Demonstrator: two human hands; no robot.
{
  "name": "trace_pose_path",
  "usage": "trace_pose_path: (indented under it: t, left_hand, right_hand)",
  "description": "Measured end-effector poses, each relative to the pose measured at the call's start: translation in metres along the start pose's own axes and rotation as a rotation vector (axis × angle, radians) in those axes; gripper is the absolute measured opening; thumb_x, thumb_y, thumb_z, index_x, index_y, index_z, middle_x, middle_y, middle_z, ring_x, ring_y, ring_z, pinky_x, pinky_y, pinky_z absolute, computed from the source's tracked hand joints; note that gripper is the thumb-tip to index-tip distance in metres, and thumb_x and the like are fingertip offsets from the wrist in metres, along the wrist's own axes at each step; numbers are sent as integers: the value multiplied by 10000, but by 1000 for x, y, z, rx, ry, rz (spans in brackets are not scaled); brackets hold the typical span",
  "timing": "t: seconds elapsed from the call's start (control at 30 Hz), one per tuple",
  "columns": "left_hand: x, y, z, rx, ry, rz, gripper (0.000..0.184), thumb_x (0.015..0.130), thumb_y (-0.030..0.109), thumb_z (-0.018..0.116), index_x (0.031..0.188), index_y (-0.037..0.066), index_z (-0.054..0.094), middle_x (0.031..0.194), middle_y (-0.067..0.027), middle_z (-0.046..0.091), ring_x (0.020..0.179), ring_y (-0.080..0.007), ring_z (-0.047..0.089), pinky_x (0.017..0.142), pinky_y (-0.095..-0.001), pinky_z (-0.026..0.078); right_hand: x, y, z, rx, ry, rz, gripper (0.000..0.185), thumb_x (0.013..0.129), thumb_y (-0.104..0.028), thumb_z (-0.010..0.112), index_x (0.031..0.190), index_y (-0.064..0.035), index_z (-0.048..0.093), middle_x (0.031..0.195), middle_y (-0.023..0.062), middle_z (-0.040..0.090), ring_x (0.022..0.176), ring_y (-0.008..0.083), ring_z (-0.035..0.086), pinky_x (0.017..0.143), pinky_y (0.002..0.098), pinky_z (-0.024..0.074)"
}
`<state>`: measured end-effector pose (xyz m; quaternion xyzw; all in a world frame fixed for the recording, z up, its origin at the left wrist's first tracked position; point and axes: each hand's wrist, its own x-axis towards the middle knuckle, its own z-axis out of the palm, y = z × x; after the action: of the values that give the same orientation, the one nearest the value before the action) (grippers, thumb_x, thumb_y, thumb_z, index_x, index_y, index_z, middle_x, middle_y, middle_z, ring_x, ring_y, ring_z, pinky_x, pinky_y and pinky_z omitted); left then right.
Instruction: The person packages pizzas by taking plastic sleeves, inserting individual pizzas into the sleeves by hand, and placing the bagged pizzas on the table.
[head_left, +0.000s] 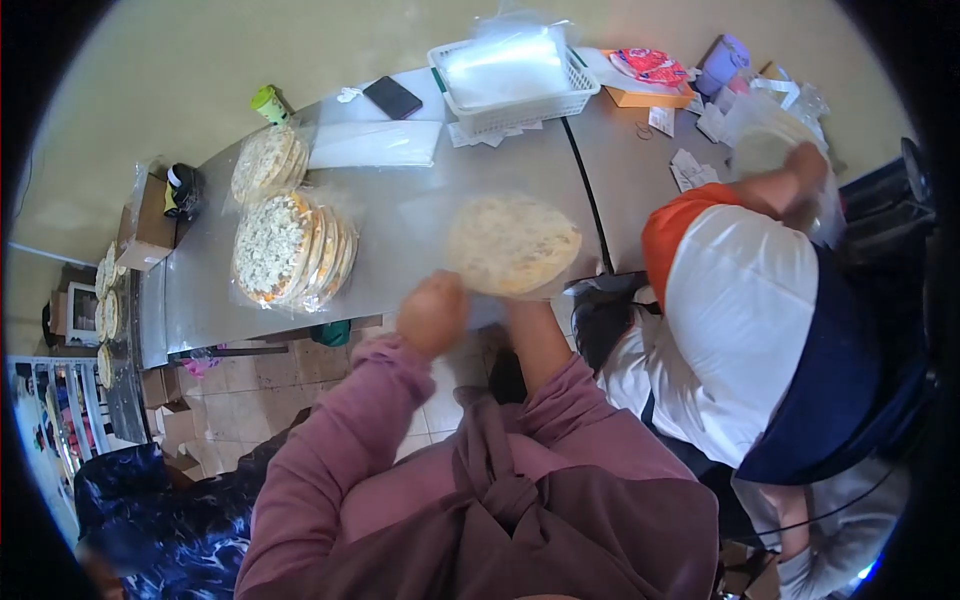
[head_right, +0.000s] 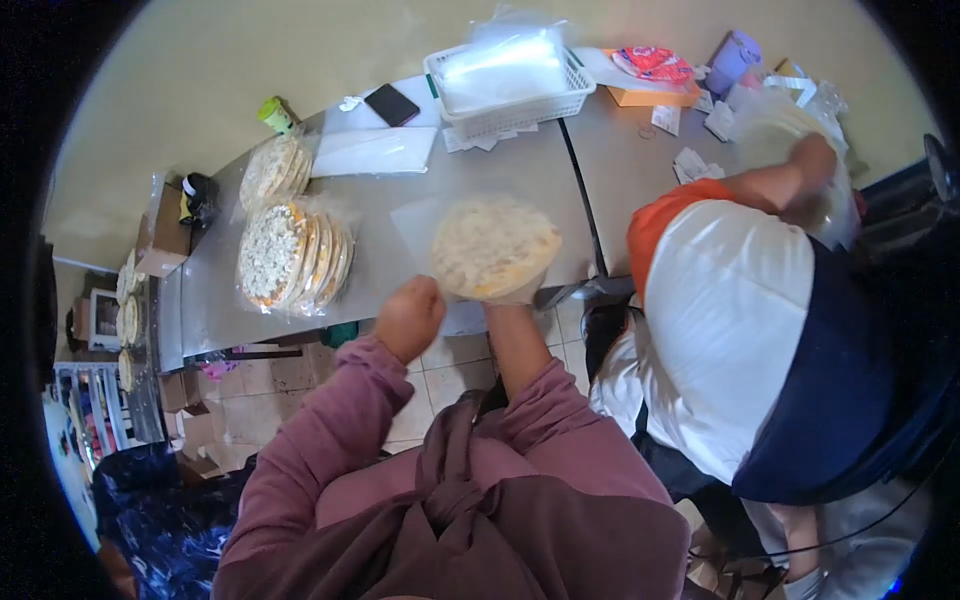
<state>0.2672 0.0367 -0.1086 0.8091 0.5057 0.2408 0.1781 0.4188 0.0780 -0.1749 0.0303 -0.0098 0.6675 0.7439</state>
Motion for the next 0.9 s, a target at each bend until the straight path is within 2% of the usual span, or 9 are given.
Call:
trace_pose_path:
  t: [0.1, 0.17, 0.2, 0.3, 0.37, 0.47, 0.67, 0.8, 0.9]
  left_hand:
    - [-1, 7, 14, -60, -52, -65, 99, 778, 122, 517, 757, 29, 494, 749, -159, 531, 707, -365, 532, 616, -434, 430]
    - [-2, 4, 13, -85, -96, -104, 97, 776, 119, 518, 757, 28, 490, 743, -158, 527, 711, -362, 532, 614, -433, 430]
    - [-5, 5, 12, -106, -142, -139, 96, 775, 115, 518, 757, 26, 487, 737, -157, 524, 714, -359, 533, 612, -431, 429]
    - [-21, 12, 25, -128, -177, -70, 94, 769, 118, 529, 761, 33, 490, 742, -146, 519, 720, -347, 534, 602, -419, 432]
    - [-22, 29, 23, -190, -152, -31, 91, 766, 123, 534, 768, 40, 497, 749, -138, 517, 719, -341, 534, 601, -413, 433]
    - [-15, 31, 19, -255, -159, 19, 89, 762, 136, 546, 784, 57, 514, 774, -121, 515, 717, -327, 535, 607, -403, 438]
    - [11, 31, 20, -306, -311, 149, 147, 795, 178, 556, 859, 46, 548, 795, -120, 529, 731, -299, 553, 625, -366, 452]
    - [35, 22, 19, -360, -350, 36, 158, 820, 193, 555, 871, 44, 569, 815, -115, 541, 708, -252, 561, 621, -335, 458]
    - [44, 0, 14, -398, -295, -49, 142, 821, 170, 565, 862, 33, 570, 828, -100, 555, 675, -211, 559, 602, -306, 457]
  right_hand:
    - [-3, -25, -6, -231, 281, -110, 616, 849, -518, 348, 1252, -57, 418, 1280, 160, 437, 1158, 354, 428, 986, 498, 334]
    - [-16, -48, -2, -143, 334, 229, 573, 856, -451, 364, 1285, -72, 395, 1305, 167, 418, 1198, 358, 389, 1020, 493, 282]
    - [-24, -47, -1, -148, 342, 238, 573, 856, -451, 364, 1285, -72, 395, 1305, 167, 418, 1198, 358, 389, 1020, 493, 282]
    - [-38, -31, 6, -215, 398, 180, 517, 819, -287, 413, 1286, -66, 390, 1289, 170, 427, 1199, 356, 383, 1029, 504, 261]
    - [-38, -2, 16, -219, 602, 16, 546, 744, -153, 450, 1278, -57, 391, 1279, 170, 427, 1206, 348, 373, 1026, 514, 263]
    - [-22, -2, 15, -71, 565, 165, 550, 729, -127, 482, 1269, -58, 396, 1288, 172, 414, 1214, 344, 364, 1025, 519, 262]
    - [7, -51, 34, -272, 484, 8, 528, 733, -115, 499, 1247, -51, 395, 1232, 156, 450, 1160, 344, 411, 995, 499, 315]
    - [37, -109, 38, -296, 350, -134, 509, 744, -136, 506, 1236, -61, 400, 1190, 146, 474, 1107, 338, 454, 988, 499, 318]
    - [11, -139, 9, -514, 865, -144, 439, 774, -161, 500, 1192, -63, 411, 1107, 129, 503, 983, 288, 516, 922, 478, 359]
